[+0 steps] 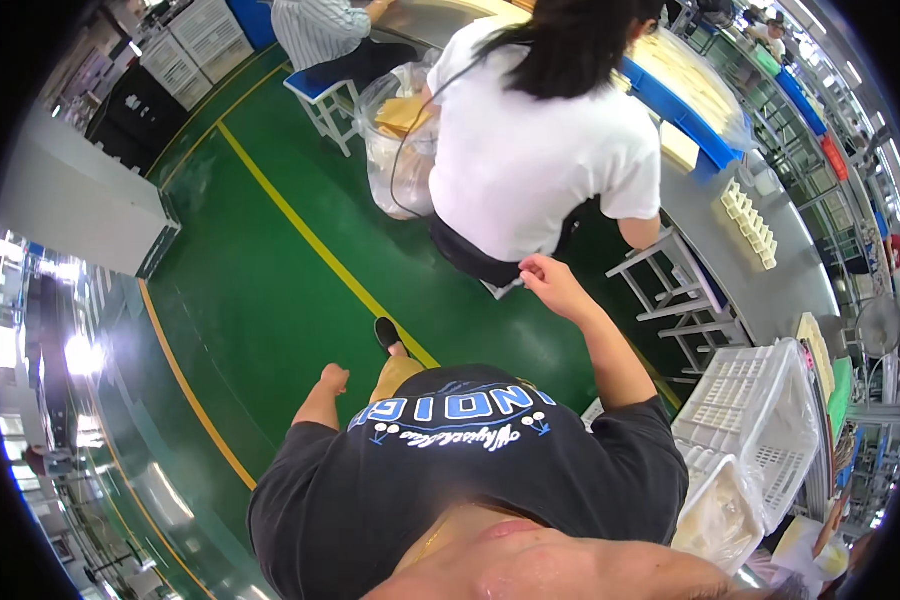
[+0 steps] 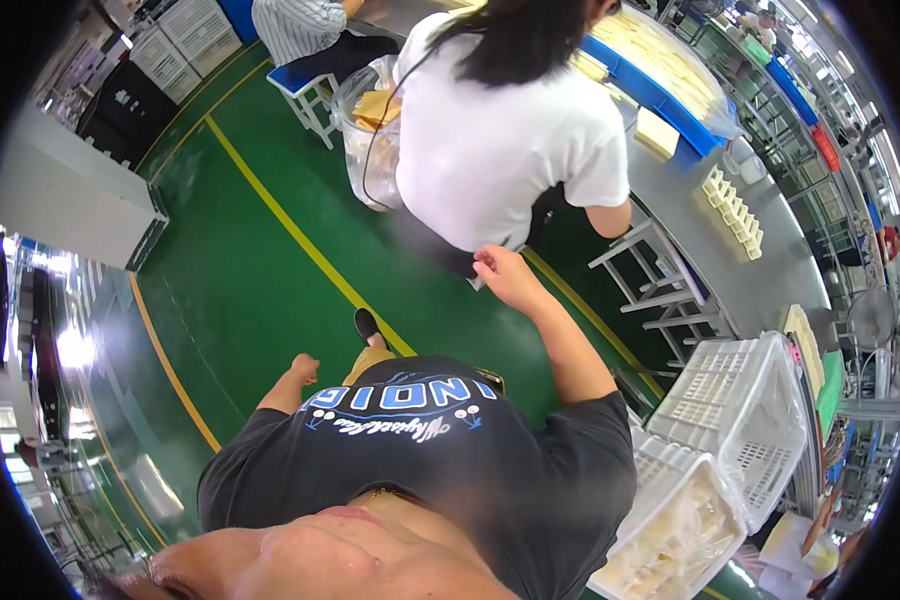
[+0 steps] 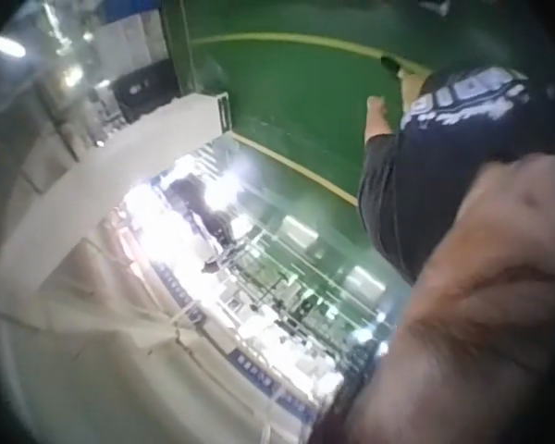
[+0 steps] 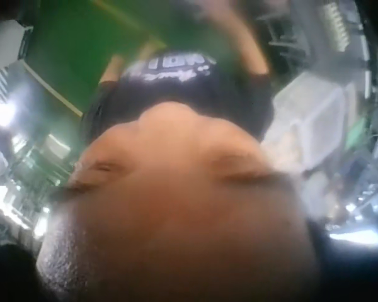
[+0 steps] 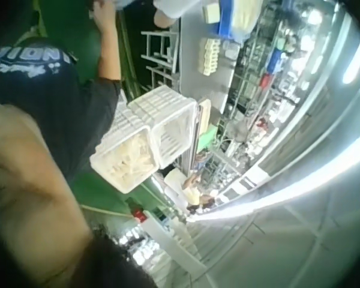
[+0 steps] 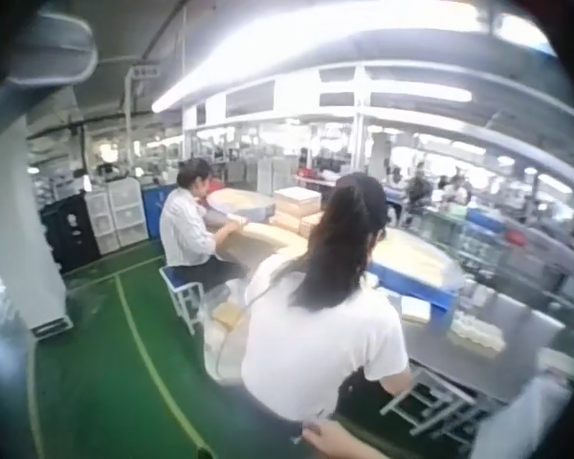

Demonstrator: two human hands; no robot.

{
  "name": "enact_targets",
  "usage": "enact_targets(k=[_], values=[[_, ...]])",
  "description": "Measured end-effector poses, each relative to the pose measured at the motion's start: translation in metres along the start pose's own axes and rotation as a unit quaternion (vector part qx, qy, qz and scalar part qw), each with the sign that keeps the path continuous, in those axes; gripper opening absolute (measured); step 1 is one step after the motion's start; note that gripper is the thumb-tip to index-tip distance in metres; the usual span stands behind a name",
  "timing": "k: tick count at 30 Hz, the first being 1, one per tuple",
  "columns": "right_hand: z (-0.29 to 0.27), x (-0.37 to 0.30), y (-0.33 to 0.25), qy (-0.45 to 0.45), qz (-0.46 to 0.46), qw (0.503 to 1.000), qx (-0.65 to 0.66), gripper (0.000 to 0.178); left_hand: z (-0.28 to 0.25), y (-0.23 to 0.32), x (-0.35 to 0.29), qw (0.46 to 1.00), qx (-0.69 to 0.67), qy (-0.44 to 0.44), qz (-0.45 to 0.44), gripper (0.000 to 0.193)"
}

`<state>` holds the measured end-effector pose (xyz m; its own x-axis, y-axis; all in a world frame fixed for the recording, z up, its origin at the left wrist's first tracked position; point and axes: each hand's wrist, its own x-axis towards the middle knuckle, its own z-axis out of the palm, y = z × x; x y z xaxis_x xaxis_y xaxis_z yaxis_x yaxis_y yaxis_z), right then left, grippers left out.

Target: Assembling white plastic components by applying a liquid with a brush and fitting pieces together at an assembly line.

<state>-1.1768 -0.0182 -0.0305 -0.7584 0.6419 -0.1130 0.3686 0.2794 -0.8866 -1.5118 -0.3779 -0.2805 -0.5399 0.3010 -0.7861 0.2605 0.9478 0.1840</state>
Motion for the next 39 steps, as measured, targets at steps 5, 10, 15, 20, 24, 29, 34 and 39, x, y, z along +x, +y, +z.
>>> enact_targets(k=[5, 10, 15, 20, 24, 29, 34, 39], values=[[0.058, 0.094, -0.043, 0.064, -0.029, 0.994, 0.087, 0.021, -0.073, 0.010, 0.071, 0.997, 0.019, -0.002, 0.078, 0.023], [0.108, 0.180, -0.116, 0.070, -0.063, 0.985, 0.147, 0.029, -0.144, 0.056, 0.127, 0.976, 0.029, 0.069, 0.206, 0.021], [0.122, 0.235, -0.156, 0.045, -0.085, 0.992, 0.085, 0.039, -0.209, 0.142, 0.152, 0.969, 0.053, -0.008, 0.240, 0.029], [0.118, 0.287, -0.143, 0.133, -0.050, 0.986, 0.088, 0.039, -0.267, 0.251, 0.175, 0.912, 0.113, 0.018, 0.395, 0.032], [0.116, 0.336, -0.125, 0.198, -0.064, 0.967, 0.146, 0.036, -0.325, 0.339, 0.189, 0.880, 0.121, 0.060, 0.455, 0.043], [0.110, 0.400, -0.134, 0.231, -0.073, 0.961, 0.134, 0.034, -0.397, 0.453, 0.182, 0.774, 0.135, 0.182, 0.591, 0.061], [0.094, 0.454, -0.144, 0.279, -0.056, 0.949, 0.135, 0.036, -0.430, 0.571, 0.185, 0.712, 0.138, 0.191, 0.661, 0.069], [0.085, 0.515, -0.136, 0.434, -0.020, 0.894, 0.112, 0.034, -0.439, 0.663, 0.218, 0.638, 0.145, 0.197, 0.731, 0.073]])
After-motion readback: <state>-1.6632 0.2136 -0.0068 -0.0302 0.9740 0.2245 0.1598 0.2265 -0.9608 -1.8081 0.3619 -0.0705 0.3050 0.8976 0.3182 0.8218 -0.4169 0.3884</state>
